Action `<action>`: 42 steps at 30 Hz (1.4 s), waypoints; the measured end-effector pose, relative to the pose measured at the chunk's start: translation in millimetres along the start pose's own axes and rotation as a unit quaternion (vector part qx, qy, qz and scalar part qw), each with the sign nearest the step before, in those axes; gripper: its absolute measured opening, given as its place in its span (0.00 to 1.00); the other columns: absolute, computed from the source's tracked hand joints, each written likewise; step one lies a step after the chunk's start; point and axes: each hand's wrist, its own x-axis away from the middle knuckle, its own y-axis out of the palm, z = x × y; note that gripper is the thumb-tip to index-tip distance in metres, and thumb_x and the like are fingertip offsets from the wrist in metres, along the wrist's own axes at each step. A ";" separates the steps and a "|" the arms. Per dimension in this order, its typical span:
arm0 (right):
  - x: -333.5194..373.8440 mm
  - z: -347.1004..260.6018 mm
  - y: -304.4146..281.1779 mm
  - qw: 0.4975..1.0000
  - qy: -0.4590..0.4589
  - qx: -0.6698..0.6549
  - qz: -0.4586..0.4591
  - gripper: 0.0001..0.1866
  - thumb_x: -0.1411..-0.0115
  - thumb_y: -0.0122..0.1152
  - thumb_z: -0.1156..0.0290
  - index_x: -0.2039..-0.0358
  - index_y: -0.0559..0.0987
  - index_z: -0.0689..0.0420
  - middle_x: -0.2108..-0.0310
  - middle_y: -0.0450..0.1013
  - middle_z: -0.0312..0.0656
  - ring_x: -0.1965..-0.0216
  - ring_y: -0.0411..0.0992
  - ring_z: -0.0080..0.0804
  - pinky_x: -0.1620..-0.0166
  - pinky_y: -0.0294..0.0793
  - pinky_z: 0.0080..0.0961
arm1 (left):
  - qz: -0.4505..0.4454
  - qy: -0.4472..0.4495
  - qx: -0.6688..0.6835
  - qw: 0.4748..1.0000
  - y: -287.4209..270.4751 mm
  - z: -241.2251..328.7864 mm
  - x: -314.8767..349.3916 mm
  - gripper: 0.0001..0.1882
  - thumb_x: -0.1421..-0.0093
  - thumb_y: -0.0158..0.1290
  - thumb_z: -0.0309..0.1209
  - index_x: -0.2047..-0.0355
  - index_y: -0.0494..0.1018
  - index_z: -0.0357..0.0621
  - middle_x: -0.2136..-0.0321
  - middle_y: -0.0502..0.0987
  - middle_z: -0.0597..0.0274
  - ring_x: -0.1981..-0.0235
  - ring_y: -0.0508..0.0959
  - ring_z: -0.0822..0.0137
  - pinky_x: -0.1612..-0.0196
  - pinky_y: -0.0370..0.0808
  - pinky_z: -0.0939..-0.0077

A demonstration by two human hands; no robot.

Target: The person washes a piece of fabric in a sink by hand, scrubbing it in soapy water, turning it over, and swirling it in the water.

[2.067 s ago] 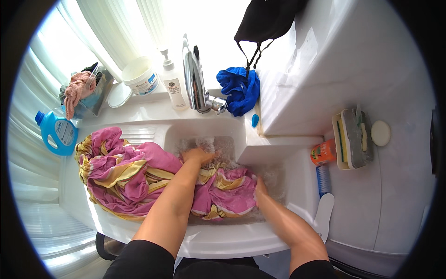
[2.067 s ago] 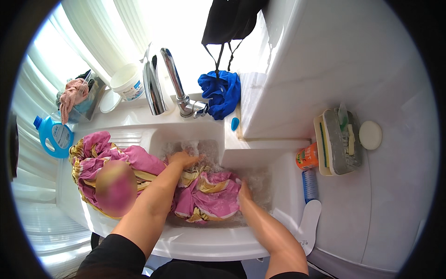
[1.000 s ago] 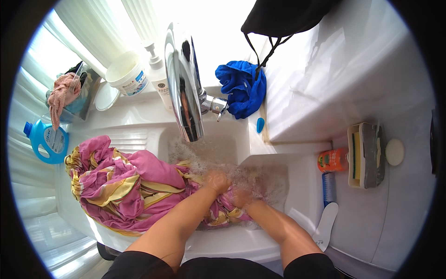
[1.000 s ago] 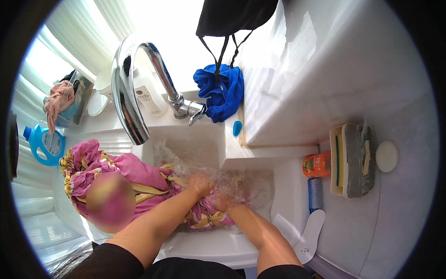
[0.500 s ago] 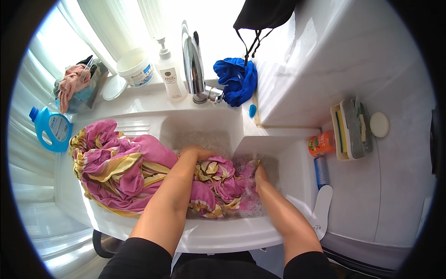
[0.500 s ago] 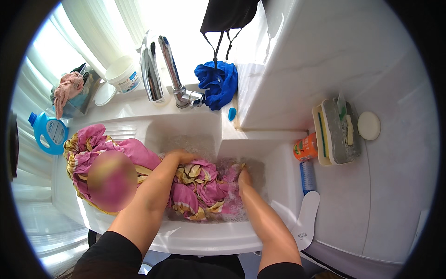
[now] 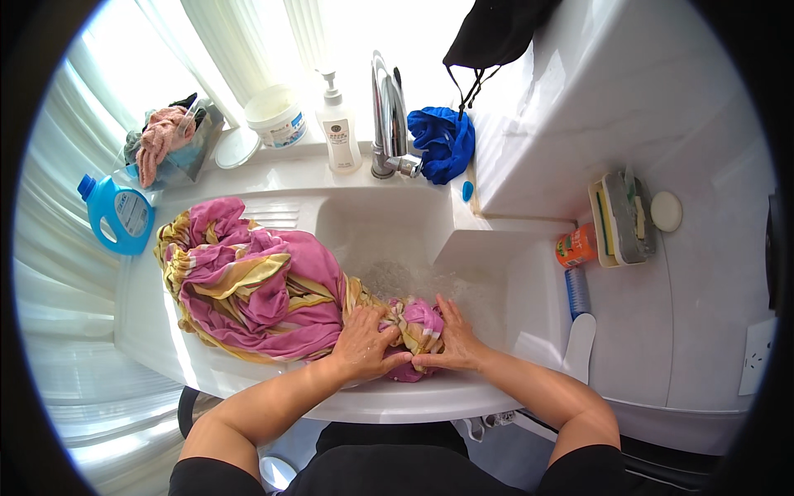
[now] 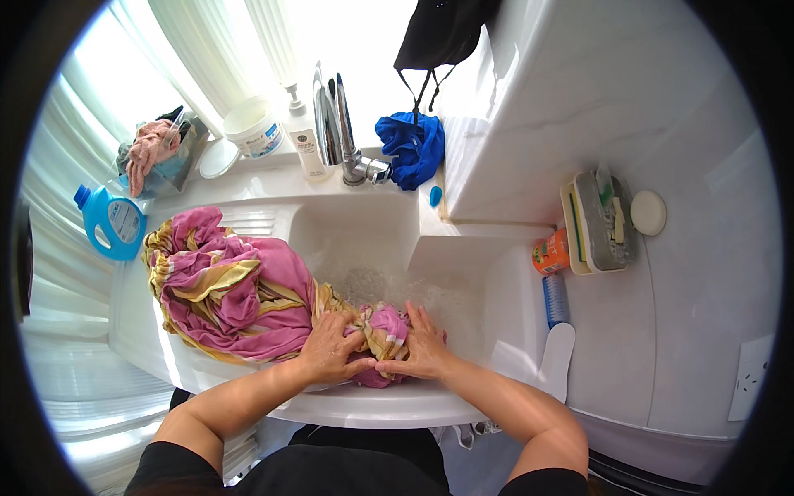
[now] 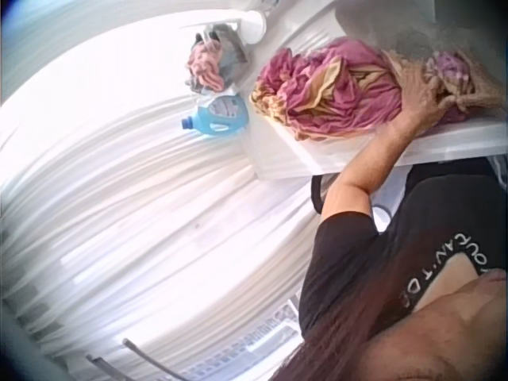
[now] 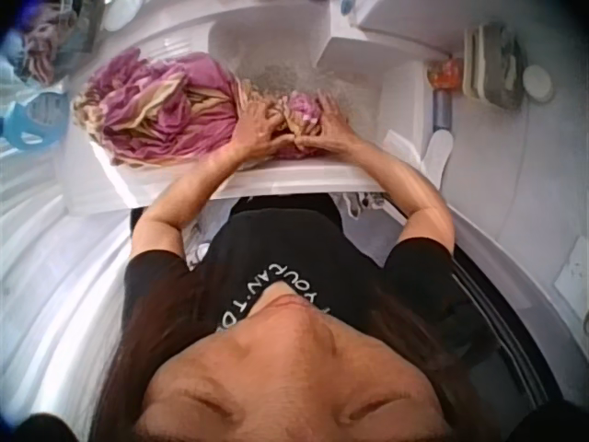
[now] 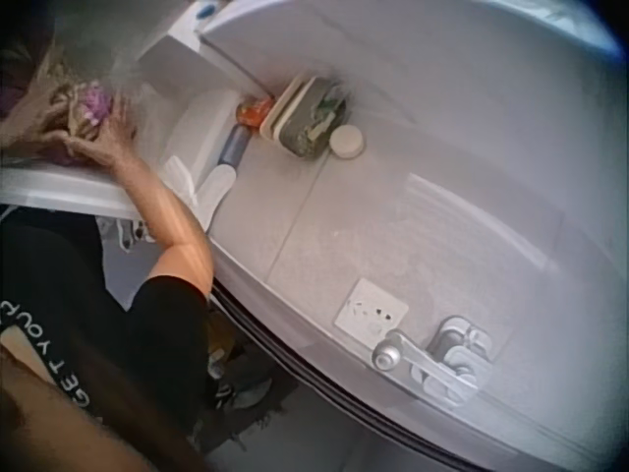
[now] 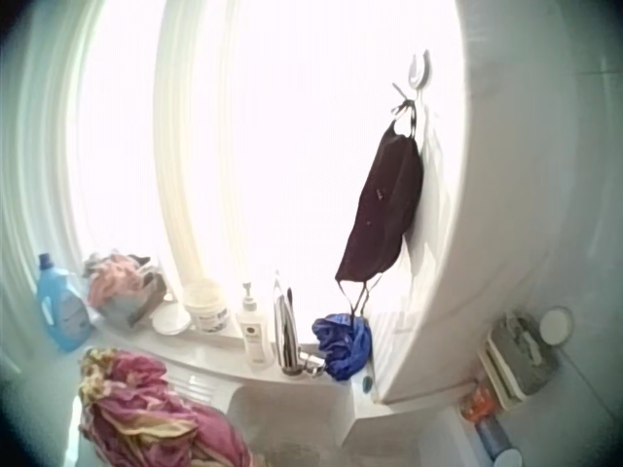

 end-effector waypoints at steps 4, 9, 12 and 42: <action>4.9 3.3 30.4 0.988 -0.035 0.141 -0.046 0.62 0.60 0.63 0.29 0.31 0.51 0.50 0.34 0.41 0.61 0.33 0.39 0.62 0.42 0.43 0.73 | -0.062 -0.037 -0.128 0.989 44.2 4.3 8.8 0.29 0.45 0.51 0.57 0.59 0.74 0.42 0.44 0.62 0.38 0.40 0.58 0.43 0.38 0.50 0.47; -27.7 40.8 62.7 0.988 -0.004 0.149 0.032 0.53 0.57 0.58 0.32 0.35 0.59 0.50 0.39 0.52 0.60 0.37 0.49 0.57 0.40 0.48 0.62 | -0.077 -0.064 -0.123 0.987 89.4 -27.1 -17.7 0.28 0.46 0.52 0.54 0.60 0.74 0.39 0.48 0.66 0.41 0.42 0.60 0.44 0.40 0.52 0.47; -40.5 60.8 71.4 0.991 -0.018 0.064 0.117 0.44 0.55 0.59 0.37 0.42 0.68 0.52 0.44 0.61 0.60 0.42 0.57 0.57 0.43 0.55 0.56 | -0.119 -0.106 -0.060 0.985 100.1 -44.0 -35.7 0.27 0.45 0.52 0.53 0.61 0.75 0.40 0.54 0.73 0.45 0.46 0.66 0.48 0.43 0.56 0.49; -37.8 9.4 34.1 0.692 0.318 -0.627 0.160 0.17 0.56 0.68 0.76 0.62 0.78 0.60 0.64 0.78 0.42 0.67 0.78 0.36 0.62 0.78 0.34 | -0.051 -0.168 -0.024 0.984 -44.4 -64.8 -36.7 0.23 0.56 0.61 0.41 0.59 0.80 0.46 0.71 0.81 0.47 0.65 0.81 0.49 0.61 0.77 0.56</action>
